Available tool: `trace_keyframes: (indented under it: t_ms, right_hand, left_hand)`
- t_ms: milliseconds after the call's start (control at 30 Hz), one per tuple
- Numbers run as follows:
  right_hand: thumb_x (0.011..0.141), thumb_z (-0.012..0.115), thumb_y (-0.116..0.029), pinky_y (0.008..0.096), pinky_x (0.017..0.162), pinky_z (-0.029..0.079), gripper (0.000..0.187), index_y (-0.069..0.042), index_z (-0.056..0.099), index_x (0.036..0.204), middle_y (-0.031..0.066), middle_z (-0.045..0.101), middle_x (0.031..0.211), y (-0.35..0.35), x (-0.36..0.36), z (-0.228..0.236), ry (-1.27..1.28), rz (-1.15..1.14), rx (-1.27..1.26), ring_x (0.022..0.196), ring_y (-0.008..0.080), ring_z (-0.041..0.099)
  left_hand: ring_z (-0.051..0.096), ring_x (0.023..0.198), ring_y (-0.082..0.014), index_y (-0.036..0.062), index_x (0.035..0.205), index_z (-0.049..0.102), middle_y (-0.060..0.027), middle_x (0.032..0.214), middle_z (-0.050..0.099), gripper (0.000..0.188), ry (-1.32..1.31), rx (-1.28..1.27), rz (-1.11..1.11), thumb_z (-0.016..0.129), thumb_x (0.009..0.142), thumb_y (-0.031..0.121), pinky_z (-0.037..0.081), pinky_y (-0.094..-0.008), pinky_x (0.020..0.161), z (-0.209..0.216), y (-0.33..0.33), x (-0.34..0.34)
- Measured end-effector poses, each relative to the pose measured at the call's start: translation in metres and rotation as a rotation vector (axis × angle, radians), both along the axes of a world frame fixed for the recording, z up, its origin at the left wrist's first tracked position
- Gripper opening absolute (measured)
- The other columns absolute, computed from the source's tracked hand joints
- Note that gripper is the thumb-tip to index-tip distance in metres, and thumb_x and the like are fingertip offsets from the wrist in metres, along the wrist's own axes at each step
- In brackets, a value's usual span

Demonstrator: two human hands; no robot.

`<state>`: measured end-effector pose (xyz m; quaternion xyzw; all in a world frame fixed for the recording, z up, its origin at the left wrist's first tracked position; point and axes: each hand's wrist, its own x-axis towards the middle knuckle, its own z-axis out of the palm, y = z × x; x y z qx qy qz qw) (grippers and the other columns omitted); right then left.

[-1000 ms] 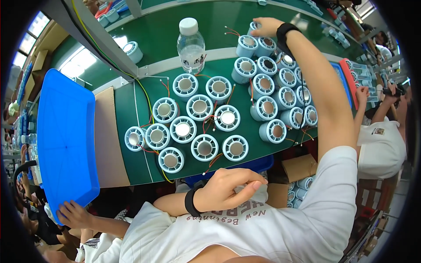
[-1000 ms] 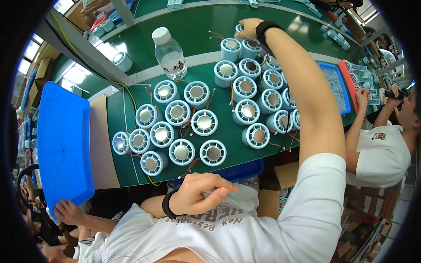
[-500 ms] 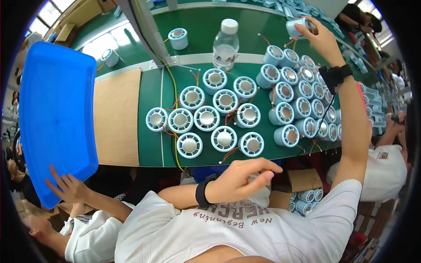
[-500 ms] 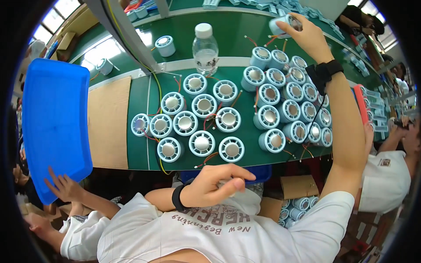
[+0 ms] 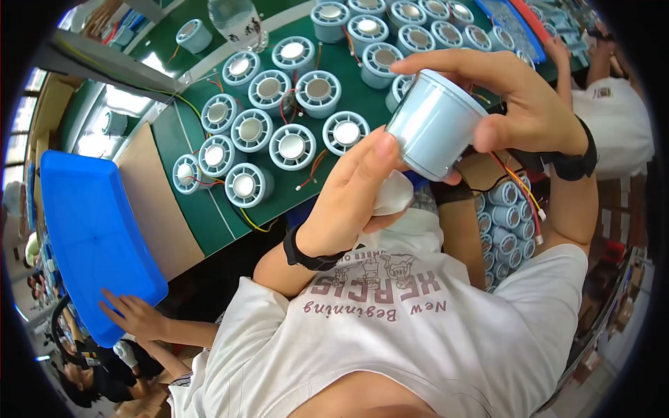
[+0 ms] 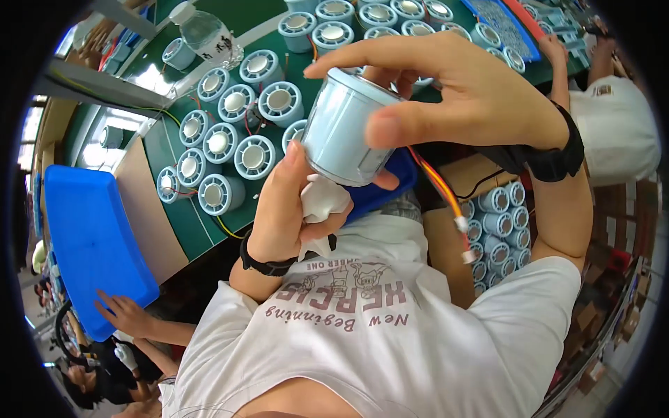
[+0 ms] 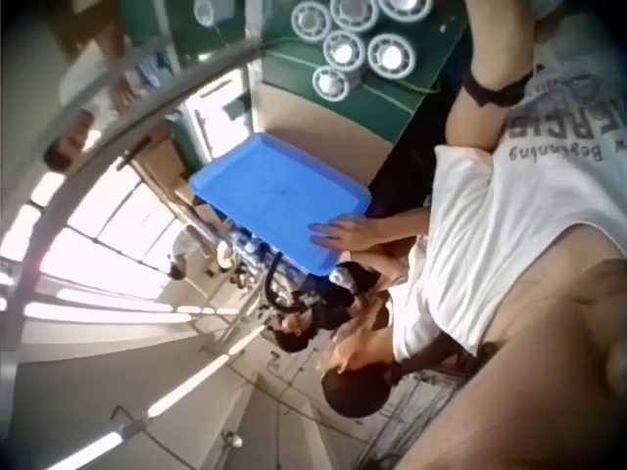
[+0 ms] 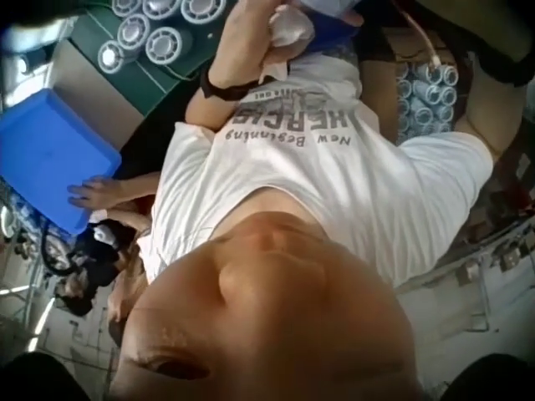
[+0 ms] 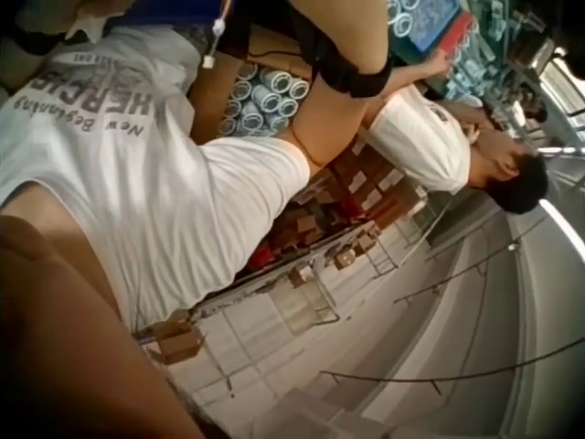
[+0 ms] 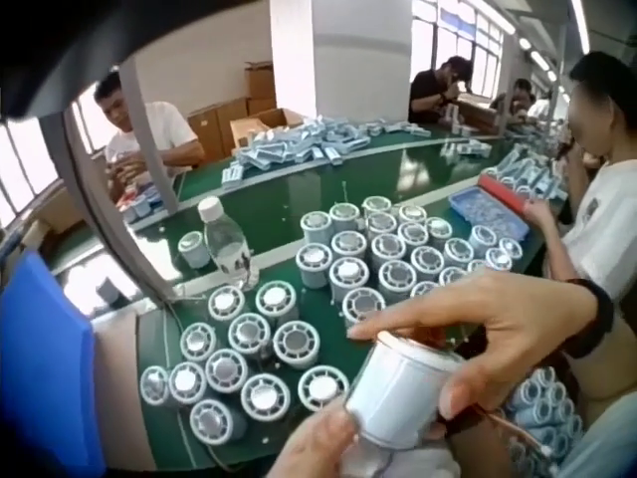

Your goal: Cleaning and wiping cylindrical electronic components with a cloth at a factory workstation.

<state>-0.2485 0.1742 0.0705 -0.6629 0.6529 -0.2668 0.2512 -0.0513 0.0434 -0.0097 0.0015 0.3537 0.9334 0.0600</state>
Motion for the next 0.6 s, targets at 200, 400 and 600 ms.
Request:
trace_keyframes:
  t_ms: [200, 400, 600]
  right_hand:
    - [0.097, 0.040, -0.058, 0.0239, 0.063, 0.044, 0.065, -0.001, 0.062, 0.119, 0.0073, 0.066, 0.089, 0.038, 0.003, -0.018, 0.036, -0.169, -0.376, 0.076, 0.0132, 0.060]
    - [0.089, 0.023, -0.076, 0.0221, 0.059, 0.037, 0.092, 0.000, 0.057, 0.127, 0.0003, 0.055, 0.080, 0.061, 0.037, 0.007, 0.112, -0.436, -0.005, 0.069, 0.0080, 0.050]
    - [0.089, 0.027, -0.075, 0.0187, 0.057, 0.036, 0.091, 0.001, 0.054, 0.130, 0.0017, 0.058, 0.079, 0.064, 0.045, 0.002, -0.047, -0.467, 0.037, 0.067, 0.0065, 0.052]
  left_hand:
    - [0.057, 0.074, -0.0086, -0.0012, 0.136, 0.035, -0.0145, 0.115, 0.064, 0.064, 0.116, -0.199, 0.220, 0.066, 0.090, 0.031, 0.045, -0.0202, 0.061, -0.019, 0.023, 0.004]
    - [0.057, 0.112, -0.0216, -0.0016, 0.138, 0.033, -0.0164, 0.126, 0.057, 0.081, 0.238, -0.599, 0.507, 0.081, 0.077, 0.021, 0.048, -0.0344, 0.091, -0.018, 0.034, 0.000]
    - [0.059, 0.110, -0.0242, 0.0000, 0.133, 0.041, -0.0192, 0.127, 0.053, 0.079, 0.450, -1.009, 0.720, 0.085, 0.068, 0.009, 0.050, -0.0355, 0.089, -0.031, 0.037, -0.008]
